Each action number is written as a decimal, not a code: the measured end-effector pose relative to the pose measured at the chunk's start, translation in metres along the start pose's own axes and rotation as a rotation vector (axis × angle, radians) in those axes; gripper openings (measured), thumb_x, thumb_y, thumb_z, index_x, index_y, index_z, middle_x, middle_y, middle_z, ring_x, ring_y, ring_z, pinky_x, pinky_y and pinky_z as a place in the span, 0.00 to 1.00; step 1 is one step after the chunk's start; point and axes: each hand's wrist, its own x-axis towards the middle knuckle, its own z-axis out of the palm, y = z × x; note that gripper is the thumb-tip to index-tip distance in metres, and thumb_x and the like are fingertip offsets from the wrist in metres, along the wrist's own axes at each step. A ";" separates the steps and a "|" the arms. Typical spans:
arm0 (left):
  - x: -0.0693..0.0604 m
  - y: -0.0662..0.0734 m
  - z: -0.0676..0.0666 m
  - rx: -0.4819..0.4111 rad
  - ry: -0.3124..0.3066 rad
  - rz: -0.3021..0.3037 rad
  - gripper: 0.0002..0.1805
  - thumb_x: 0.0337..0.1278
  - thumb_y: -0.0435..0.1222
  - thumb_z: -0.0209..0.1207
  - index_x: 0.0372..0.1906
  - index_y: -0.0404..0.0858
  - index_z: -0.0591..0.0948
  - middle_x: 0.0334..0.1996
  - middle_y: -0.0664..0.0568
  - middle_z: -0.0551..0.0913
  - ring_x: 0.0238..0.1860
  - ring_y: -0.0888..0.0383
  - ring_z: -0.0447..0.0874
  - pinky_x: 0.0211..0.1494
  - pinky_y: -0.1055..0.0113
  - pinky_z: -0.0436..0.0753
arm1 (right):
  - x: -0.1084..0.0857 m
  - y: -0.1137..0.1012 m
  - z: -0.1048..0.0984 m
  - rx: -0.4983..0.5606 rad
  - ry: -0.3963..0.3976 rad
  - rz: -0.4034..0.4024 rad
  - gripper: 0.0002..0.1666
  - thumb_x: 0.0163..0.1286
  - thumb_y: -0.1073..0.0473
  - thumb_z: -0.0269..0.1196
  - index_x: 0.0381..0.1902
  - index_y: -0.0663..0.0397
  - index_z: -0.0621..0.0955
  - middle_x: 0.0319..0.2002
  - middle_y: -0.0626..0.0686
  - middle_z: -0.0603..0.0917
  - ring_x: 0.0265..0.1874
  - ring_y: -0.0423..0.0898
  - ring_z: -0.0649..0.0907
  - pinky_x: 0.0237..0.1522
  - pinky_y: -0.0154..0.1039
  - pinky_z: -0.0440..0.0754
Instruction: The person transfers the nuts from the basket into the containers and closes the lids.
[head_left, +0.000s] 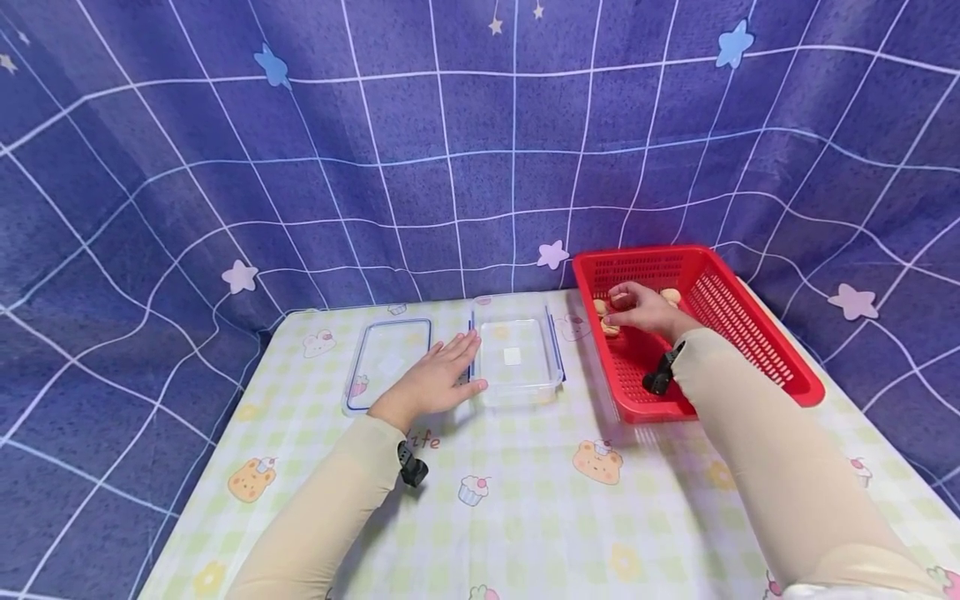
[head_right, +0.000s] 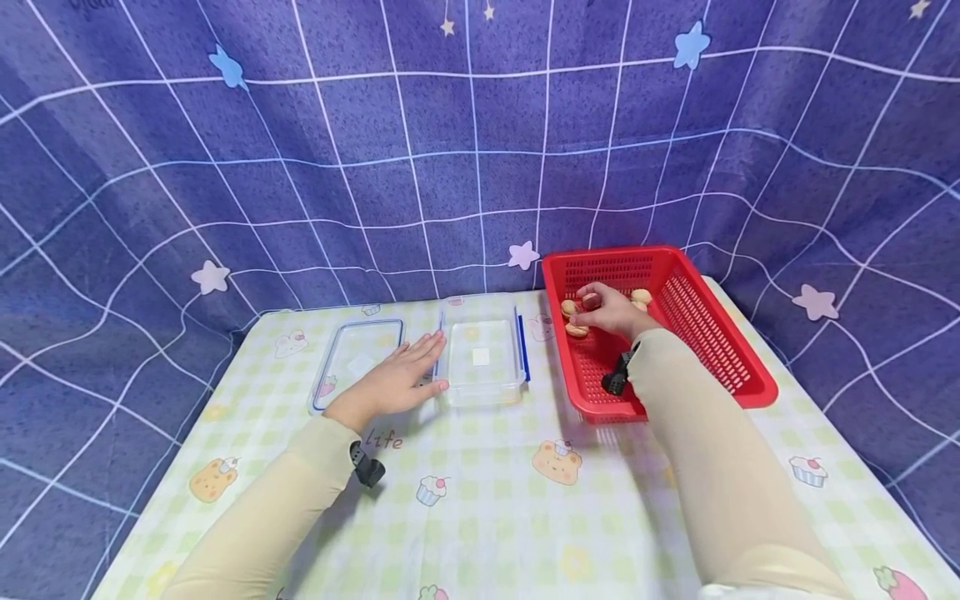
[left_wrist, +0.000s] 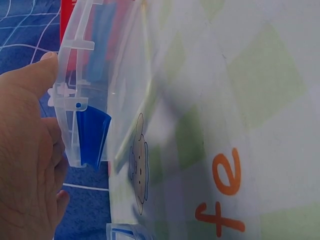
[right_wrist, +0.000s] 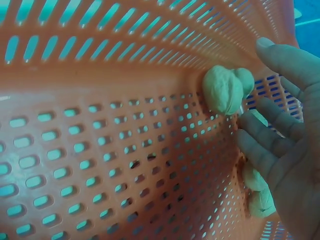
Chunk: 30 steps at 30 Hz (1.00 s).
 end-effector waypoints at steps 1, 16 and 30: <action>0.000 0.000 0.000 -0.001 0.000 0.004 0.45 0.74 0.63 0.41 0.82 0.38 0.48 0.82 0.50 0.43 0.81 0.50 0.40 0.81 0.49 0.42 | 0.000 0.000 0.000 -0.004 -0.007 0.006 0.36 0.67 0.68 0.66 0.67 0.73 0.64 0.62 0.76 0.72 0.63 0.67 0.73 0.48 0.25 0.75; 0.000 0.001 -0.002 0.006 -0.011 0.001 0.46 0.74 0.64 0.39 0.82 0.38 0.48 0.82 0.49 0.43 0.81 0.51 0.39 0.81 0.49 0.41 | 0.003 0.006 -0.001 -0.087 -0.066 0.026 0.32 0.65 0.65 0.69 0.60 0.70 0.67 0.56 0.73 0.77 0.55 0.60 0.78 0.48 0.31 0.76; 0.000 -0.001 -0.002 0.131 0.024 0.039 0.45 0.74 0.63 0.38 0.81 0.38 0.50 0.81 0.46 0.49 0.81 0.48 0.46 0.81 0.46 0.45 | 0.009 0.014 0.000 -0.079 -0.074 0.022 0.29 0.62 0.66 0.72 0.54 0.69 0.68 0.45 0.67 0.77 0.44 0.52 0.76 0.37 0.29 0.77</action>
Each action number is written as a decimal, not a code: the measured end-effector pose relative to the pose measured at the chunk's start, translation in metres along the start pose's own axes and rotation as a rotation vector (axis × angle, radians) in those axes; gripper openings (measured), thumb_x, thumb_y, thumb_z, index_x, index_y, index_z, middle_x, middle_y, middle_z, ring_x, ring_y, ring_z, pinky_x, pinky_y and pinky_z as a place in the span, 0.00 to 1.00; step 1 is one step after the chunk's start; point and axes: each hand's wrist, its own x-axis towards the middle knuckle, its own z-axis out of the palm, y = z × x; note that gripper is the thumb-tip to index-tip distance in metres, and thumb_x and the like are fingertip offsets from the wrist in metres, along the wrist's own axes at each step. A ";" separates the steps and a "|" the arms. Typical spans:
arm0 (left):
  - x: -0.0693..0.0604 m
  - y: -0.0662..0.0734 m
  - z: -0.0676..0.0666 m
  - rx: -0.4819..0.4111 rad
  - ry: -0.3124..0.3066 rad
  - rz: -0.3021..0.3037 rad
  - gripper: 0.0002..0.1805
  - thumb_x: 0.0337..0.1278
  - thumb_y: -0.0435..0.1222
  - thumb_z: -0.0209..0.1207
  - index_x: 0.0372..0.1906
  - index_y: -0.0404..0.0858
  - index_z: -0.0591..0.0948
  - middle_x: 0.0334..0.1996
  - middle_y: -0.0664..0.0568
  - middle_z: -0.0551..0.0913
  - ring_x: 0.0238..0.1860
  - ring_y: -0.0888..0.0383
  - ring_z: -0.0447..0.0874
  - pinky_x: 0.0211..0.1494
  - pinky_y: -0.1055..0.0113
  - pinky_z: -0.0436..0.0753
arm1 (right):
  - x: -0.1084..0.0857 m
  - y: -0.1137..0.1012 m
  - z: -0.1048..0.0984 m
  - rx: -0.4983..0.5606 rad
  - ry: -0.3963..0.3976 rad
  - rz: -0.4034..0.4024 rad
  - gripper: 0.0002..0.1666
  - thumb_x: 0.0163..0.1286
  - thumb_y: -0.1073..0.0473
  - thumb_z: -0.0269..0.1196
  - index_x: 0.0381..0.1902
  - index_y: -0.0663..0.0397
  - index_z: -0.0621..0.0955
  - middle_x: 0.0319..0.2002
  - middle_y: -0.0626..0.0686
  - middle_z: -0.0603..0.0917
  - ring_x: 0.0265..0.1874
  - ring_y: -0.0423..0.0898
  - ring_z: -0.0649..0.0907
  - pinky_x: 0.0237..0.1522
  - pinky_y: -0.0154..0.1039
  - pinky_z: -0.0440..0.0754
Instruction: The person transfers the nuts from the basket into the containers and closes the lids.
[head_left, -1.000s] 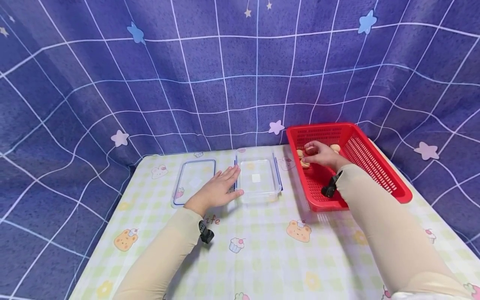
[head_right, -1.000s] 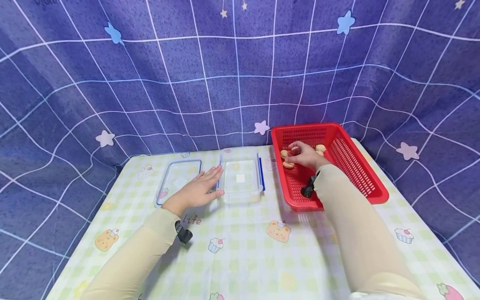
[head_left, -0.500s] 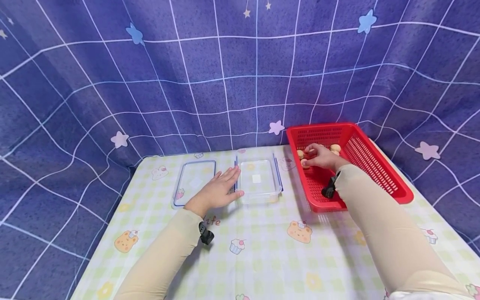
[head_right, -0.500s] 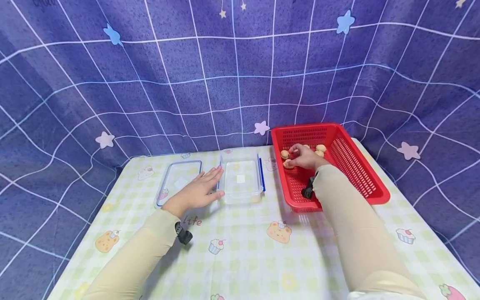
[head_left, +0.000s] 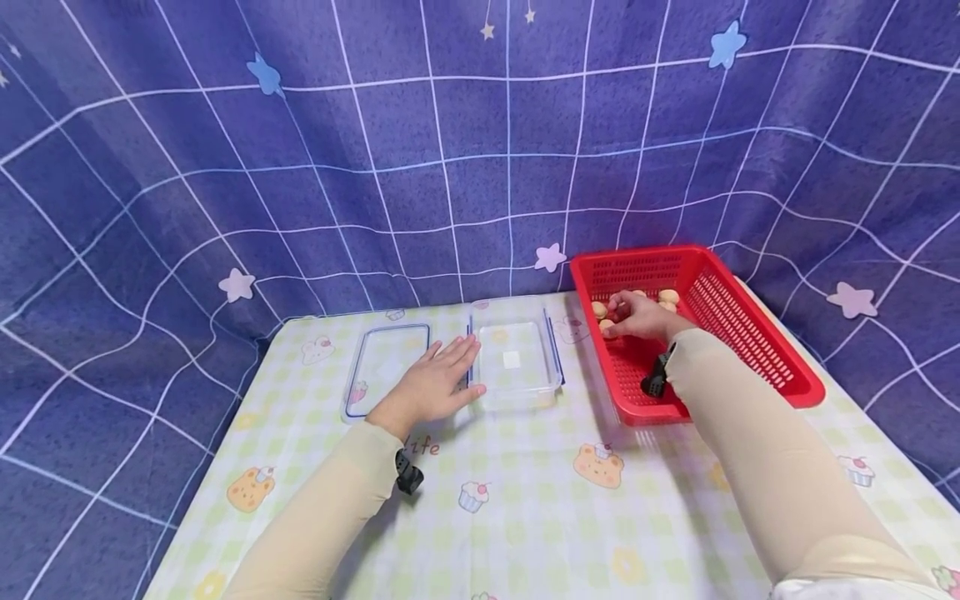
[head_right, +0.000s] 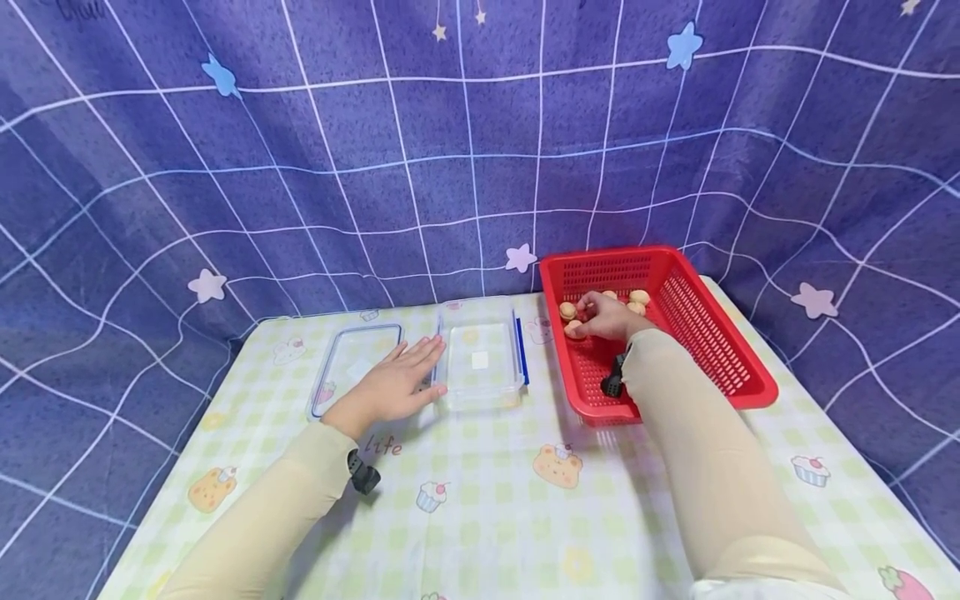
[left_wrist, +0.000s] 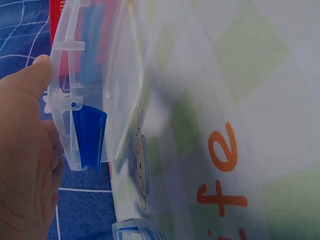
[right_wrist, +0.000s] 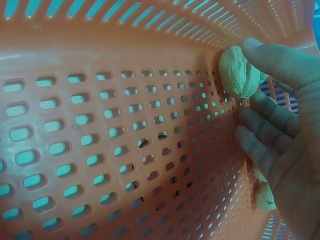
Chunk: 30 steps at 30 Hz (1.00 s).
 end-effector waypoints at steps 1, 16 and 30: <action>-0.001 0.000 0.001 0.006 0.003 0.003 0.45 0.74 0.63 0.38 0.81 0.38 0.51 0.81 0.46 0.50 0.81 0.48 0.46 0.81 0.46 0.46 | 0.000 0.000 0.001 0.003 -0.004 -0.009 0.29 0.62 0.66 0.72 0.53 0.70 0.68 0.44 0.67 0.77 0.43 0.53 0.75 0.37 0.29 0.77; 0.002 0.000 0.001 -0.004 0.018 0.007 0.46 0.74 0.65 0.35 0.81 0.38 0.52 0.81 0.47 0.50 0.81 0.48 0.46 0.81 0.46 0.45 | -0.006 -0.013 -0.002 -0.030 -0.022 -0.022 0.25 0.61 0.69 0.71 0.49 0.73 0.70 0.39 0.67 0.76 0.38 0.52 0.74 0.34 0.31 0.75; 0.001 0.001 -0.001 0.017 0.009 -0.011 0.45 0.74 0.64 0.38 0.81 0.38 0.52 0.81 0.48 0.49 0.81 0.50 0.45 0.81 0.46 0.45 | 0.003 -0.001 0.000 -0.128 -0.017 -0.040 0.23 0.61 0.66 0.72 0.47 0.67 0.73 0.36 0.59 0.76 0.36 0.49 0.74 0.34 0.34 0.75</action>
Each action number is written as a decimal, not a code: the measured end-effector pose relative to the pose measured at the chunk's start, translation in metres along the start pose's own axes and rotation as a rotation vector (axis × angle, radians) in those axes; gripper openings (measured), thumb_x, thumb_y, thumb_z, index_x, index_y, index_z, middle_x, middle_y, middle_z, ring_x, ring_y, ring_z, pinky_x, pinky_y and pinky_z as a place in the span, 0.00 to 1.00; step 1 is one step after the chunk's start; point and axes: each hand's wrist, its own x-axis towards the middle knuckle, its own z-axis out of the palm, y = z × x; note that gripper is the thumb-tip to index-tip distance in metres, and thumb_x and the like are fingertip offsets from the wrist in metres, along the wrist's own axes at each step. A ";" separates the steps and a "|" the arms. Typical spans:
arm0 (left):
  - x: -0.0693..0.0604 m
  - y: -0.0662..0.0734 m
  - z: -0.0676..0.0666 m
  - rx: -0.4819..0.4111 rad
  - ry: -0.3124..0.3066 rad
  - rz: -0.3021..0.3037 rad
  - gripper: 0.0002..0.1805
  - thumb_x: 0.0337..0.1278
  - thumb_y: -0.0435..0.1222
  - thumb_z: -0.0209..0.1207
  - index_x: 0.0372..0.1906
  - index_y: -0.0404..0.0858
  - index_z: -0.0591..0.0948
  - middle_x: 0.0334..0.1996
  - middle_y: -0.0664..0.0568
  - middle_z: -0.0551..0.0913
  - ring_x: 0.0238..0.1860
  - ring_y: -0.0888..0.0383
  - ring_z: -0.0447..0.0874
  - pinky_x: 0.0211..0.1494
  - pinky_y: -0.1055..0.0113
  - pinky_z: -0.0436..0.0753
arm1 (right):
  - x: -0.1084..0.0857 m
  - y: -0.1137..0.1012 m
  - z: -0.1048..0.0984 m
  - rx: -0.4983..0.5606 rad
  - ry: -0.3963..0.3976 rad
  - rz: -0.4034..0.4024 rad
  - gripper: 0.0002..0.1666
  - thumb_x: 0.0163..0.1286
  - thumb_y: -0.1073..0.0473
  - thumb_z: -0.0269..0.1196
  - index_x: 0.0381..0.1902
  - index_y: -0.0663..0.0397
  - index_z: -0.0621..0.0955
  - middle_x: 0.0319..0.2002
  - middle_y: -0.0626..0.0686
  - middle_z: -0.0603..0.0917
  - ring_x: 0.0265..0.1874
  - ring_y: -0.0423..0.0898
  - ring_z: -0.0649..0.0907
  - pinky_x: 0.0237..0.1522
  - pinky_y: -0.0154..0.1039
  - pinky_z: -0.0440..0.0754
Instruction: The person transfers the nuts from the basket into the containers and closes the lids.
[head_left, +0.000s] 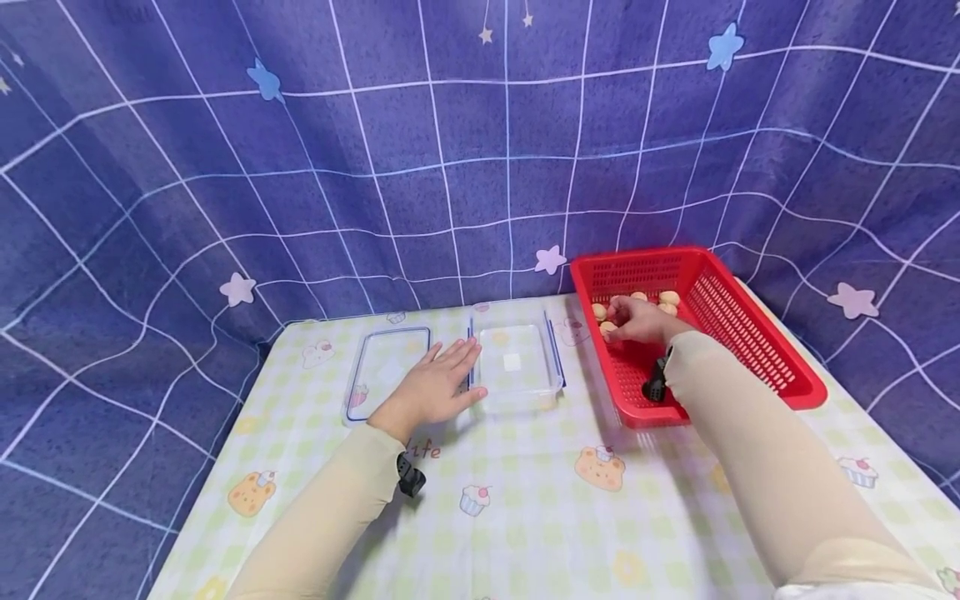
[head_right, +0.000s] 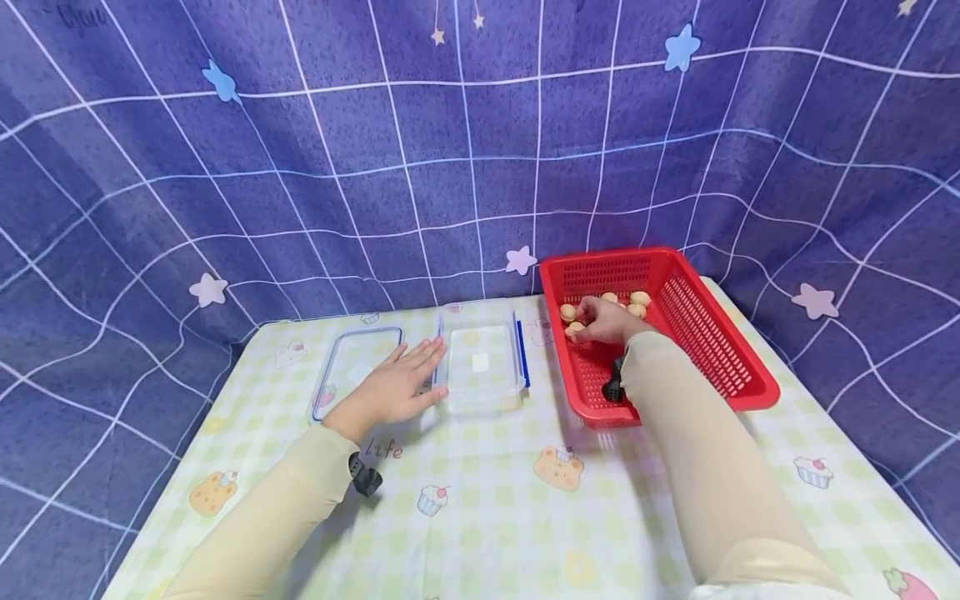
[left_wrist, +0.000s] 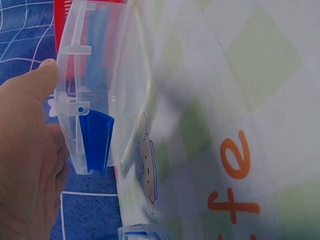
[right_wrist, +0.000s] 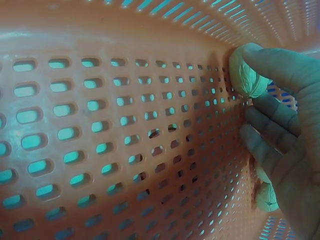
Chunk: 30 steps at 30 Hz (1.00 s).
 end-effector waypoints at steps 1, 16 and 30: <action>0.000 0.000 0.000 0.001 -0.001 -0.001 0.45 0.74 0.64 0.38 0.81 0.38 0.52 0.81 0.48 0.49 0.81 0.50 0.45 0.81 0.46 0.44 | 0.000 0.000 0.000 -0.006 -0.001 0.000 0.22 0.61 0.66 0.72 0.47 0.67 0.73 0.36 0.59 0.76 0.36 0.48 0.74 0.34 0.34 0.75; 0.000 0.000 0.002 -0.017 -0.001 -0.002 0.44 0.74 0.63 0.40 0.81 0.38 0.52 0.81 0.49 0.49 0.81 0.49 0.46 0.81 0.45 0.45 | 0.002 0.002 0.002 -0.011 0.001 0.035 0.24 0.60 0.66 0.72 0.49 0.66 0.73 0.36 0.57 0.77 0.36 0.49 0.76 0.36 0.35 0.78; 0.000 0.000 0.002 -0.033 -0.005 -0.009 0.44 0.74 0.63 0.40 0.81 0.39 0.51 0.81 0.50 0.48 0.81 0.49 0.46 0.81 0.47 0.44 | 0.003 0.003 0.005 -0.058 0.019 0.004 0.22 0.60 0.66 0.73 0.45 0.66 0.73 0.31 0.53 0.77 0.32 0.47 0.77 0.35 0.35 0.76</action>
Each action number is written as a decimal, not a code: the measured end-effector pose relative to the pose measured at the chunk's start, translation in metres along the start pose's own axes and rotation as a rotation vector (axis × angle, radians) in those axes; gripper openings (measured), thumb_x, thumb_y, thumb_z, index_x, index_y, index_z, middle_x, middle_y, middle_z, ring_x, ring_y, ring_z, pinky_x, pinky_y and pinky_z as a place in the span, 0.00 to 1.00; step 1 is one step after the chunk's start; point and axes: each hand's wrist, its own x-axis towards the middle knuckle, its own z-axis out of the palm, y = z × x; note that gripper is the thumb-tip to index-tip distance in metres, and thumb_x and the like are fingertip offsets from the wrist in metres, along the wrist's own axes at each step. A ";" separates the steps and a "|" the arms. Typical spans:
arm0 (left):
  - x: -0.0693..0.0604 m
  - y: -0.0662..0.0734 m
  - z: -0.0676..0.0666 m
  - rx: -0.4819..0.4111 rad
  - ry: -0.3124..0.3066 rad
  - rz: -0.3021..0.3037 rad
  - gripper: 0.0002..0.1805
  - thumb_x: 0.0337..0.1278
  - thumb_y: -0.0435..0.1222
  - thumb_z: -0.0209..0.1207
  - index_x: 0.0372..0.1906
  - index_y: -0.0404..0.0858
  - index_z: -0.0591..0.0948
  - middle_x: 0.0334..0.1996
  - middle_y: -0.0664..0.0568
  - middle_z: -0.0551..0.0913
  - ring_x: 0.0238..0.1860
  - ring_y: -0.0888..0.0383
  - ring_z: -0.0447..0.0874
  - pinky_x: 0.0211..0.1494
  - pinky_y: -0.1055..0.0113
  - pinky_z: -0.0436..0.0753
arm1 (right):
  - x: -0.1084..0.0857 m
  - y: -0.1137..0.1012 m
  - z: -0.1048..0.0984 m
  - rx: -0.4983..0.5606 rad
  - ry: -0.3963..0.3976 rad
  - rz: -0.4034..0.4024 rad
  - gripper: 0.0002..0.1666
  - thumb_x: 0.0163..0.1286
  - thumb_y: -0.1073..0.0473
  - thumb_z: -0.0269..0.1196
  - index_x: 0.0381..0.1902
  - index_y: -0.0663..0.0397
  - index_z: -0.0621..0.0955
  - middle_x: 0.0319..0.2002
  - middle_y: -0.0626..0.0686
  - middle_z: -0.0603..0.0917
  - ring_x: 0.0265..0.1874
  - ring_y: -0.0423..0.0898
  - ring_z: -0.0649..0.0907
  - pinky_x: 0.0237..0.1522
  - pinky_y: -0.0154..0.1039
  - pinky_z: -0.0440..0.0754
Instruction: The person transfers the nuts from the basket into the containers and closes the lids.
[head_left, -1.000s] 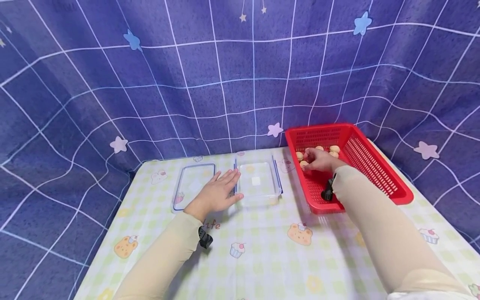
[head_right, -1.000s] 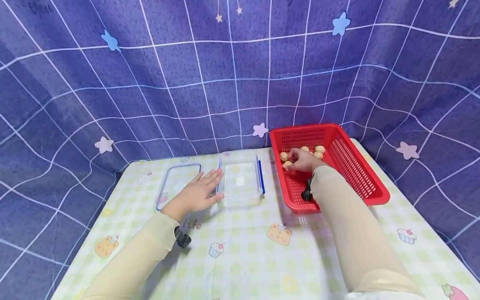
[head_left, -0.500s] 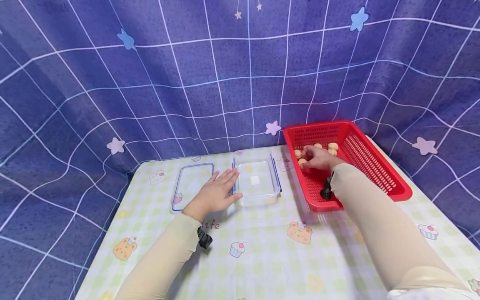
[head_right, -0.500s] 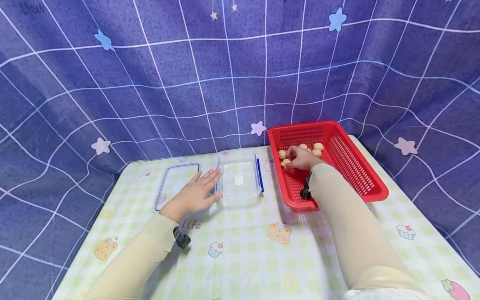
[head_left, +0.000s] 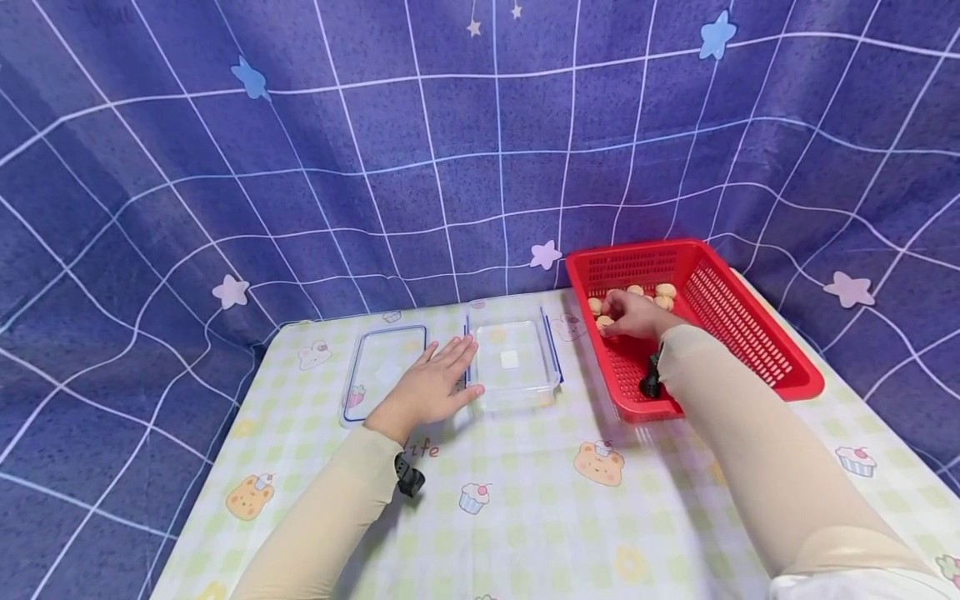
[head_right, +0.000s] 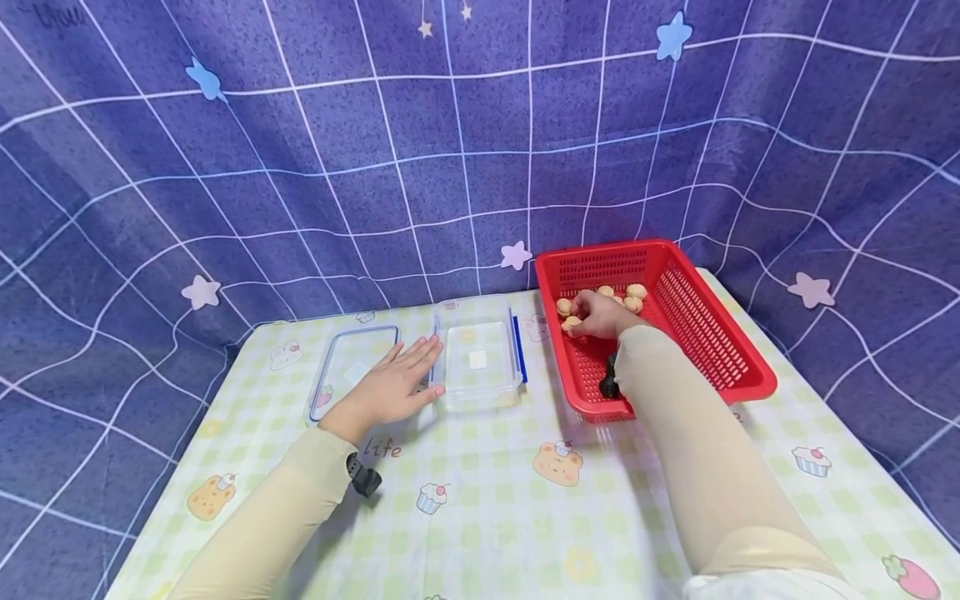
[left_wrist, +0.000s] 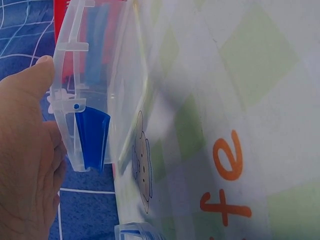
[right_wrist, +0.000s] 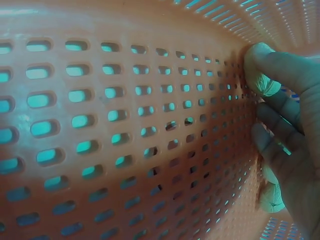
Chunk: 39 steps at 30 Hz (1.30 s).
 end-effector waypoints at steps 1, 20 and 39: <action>0.000 0.000 0.000 0.003 0.000 0.000 0.44 0.74 0.63 0.40 0.81 0.39 0.51 0.81 0.50 0.48 0.81 0.49 0.46 0.81 0.47 0.44 | 0.000 0.000 0.000 -0.017 0.002 -0.003 0.21 0.60 0.66 0.73 0.45 0.66 0.74 0.30 0.53 0.77 0.33 0.47 0.76 0.35 0.36 0.76; -0.002 0.002 -0.001 -0.005 0.013 0.006 0.43 0.75 0.62 0.40 0.81 0.37 0.53 0.81 0.48 0.49 0.81 0.48 0.46 0.81 0.45 0.46 | -0.001 -0.002 -0.003 -0.071 0.021 -0.044 0.16 0.62 0.64 0.72 0.44 0.67 0.81 0.34 0.55 0.82 0.34 0.46 0.77 0.38 0.37 0.77; -0.002 0.001 0.001 -0.001 -0.008 -0.007 0.44 0.74 0.64 0.36 0.82 0.40 0.50 0.81 0.50 0.46 0.81 0.50 0.43 0.81 0.46 0.44 | 0.000 -0.001 -0.012 -0.027 0.055 0.003 0.23 0.63 0.60 0.72 0.52 0.67 0.85 0.43 0.59 0.88 0.37 0.44 0.80 0.40 0.32 0.79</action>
